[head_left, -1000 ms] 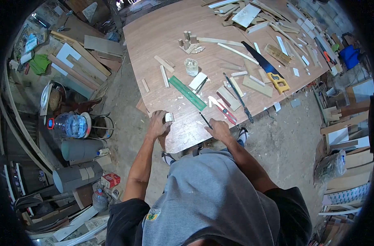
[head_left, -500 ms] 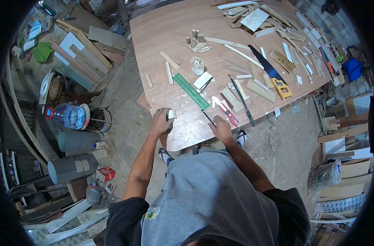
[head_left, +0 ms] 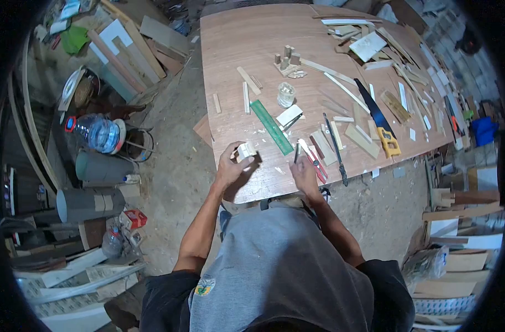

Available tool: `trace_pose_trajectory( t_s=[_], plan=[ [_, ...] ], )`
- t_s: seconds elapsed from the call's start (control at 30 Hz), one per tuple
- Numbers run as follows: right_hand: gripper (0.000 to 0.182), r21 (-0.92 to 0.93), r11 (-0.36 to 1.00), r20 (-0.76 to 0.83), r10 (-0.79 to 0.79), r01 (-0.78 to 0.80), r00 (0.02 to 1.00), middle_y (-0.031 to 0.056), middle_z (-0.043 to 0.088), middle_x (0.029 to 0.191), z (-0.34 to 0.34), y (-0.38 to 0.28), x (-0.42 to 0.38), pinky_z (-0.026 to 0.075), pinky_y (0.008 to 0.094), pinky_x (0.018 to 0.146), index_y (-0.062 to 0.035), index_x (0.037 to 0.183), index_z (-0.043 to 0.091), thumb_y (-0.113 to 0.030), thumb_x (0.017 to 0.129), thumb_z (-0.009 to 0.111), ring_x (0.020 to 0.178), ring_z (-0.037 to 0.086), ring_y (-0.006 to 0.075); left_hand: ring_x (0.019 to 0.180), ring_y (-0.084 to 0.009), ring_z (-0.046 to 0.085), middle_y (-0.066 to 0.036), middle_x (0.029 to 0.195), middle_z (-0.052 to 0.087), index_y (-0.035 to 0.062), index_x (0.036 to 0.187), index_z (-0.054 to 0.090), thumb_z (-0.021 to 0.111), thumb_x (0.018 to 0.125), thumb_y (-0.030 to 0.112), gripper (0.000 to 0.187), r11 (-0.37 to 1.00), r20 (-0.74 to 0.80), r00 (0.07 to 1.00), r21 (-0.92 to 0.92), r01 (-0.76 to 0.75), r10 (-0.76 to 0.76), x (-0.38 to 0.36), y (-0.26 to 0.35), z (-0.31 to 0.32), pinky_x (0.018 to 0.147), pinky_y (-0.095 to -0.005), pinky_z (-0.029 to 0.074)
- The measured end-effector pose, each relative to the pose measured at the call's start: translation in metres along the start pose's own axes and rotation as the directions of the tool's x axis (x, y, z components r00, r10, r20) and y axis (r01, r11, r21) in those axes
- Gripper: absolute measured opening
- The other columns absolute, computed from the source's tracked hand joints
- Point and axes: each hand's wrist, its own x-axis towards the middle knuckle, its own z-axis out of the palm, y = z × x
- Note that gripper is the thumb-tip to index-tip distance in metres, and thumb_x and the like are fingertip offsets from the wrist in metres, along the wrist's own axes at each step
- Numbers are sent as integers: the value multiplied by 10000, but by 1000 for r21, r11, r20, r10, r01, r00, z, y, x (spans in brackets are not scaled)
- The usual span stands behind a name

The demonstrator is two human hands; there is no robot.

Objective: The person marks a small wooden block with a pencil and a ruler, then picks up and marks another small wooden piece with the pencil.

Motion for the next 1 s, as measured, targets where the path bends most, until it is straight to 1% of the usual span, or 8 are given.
trace_pose_trajectory(
  t_s=[0.03, 0.07, 0.1, 0.17, 0.23, 0.27, 0.43, 1.0],
  plan=[
    [192, 299, 927, 85, 211, -227, 974, 82, 587, 697, -5, -17, 4, 442, 345, 517, -22, 921, 543, -156, 939, 680, 578, 584, 190, 1007, -155, 617, -69, 1115, 646, 10, 1276, 583, 797, 792, 57, 531, 1000, -19, 1000, -9, 5, -6, -5, 5, 1, 868, -311, 527],
    [180, 572, 754, 216, 243, -324, 946, 22, 583, 684, -24, -61, 6, 400, 248, 491, -48, 929, 530, -169, 973, 656, 575, 543, 78, 1013, -152, 613, -62, 1120, 642, 8, 1278, 588, 802, 790, 55, 535, 999, 20, 999, -21, -33, 34, -9, 6, 2, 880, -306, 521],
    [180, 557, 763, 231, 237, -328, 944, 22, 583, 684, -33, -85, 9, 400, 248, 491, -48, 929, 530, -169, 973, 656, 575, 543, 78, 1020, -149, 610, -55, 1124, 638, 6, 1281, 593, 807, 788, 52, 539, 997, 57, 996, -35, -72, 74, -14, 10, 4, 893, -301, 514],
    [139, 761, 596, 267, 71, -255, 961, 44, 640, 748, -45, -123, 16, 421, 227, 515, -45, 977, 543, -144, 980, 640, 598, 572, 78, 1042, -139, 596, -52, 1139, 625, -2, 1269, 610, 820, 774, 32, 540, 996, 81, 995, -68, -58, 63, -25, 33, 6, 905, -286, 501],
    [126, 765, 587, 299, 39, -264, 954, 61, 665, 782, -55, -161, 14, 456, 223, 549, -24, 1009, 558, -123, 981, 631, 631, 601, 86, 1055, -136, 585, -52, 1148, 616, -1, 1268, 621, 838, 757, 27, 556, 978, 203, 973, -197, -65, 105, -35, 51, 9, 915, -287, 493],
    [104, 727, 648, 294, 8, -229, 956, 67, 654, 785, -55, -172, 11, 468, 231, 559, -20, 1017, 563, -109, 991, 609, 635, 601, 96, 1076, -139, 580, -52, 1167, 614, -8, 1269, 619, 850, 747, 30, 572, 976, 232, 969, -217, -31, 83, -40, 57, 9, 949, -291, 475],
    [104, 674, 718, 322, -72, -176, 944, 60, 670, 821, -48, -186, 1, 480, 221, 577, 6, 1016, 581, -64, 961, 636, 675, 625, 89, 1113, -149, 572, -62, 1205, 613, -19, 1251, 622, 851, 742, 30, 561, 947, 271, 963, -308, 90, -4, -51, 76, 5, 988, -300, 451],
    [94, 519, 855, 282, -145, -24, 948, 48, 665, 855, -58, -198, -19, 510, 231, 683, 11, 962, 613, -56, 938, 674, 796, 603, 63, 1103, -172, 602, -75, 1197, 630, 8, 1197, 666, 897, 706, 106, 552, 996, 367, 927, -53, -67, 82, -43, 103, -9, 950, -327, 488]
  ],
)
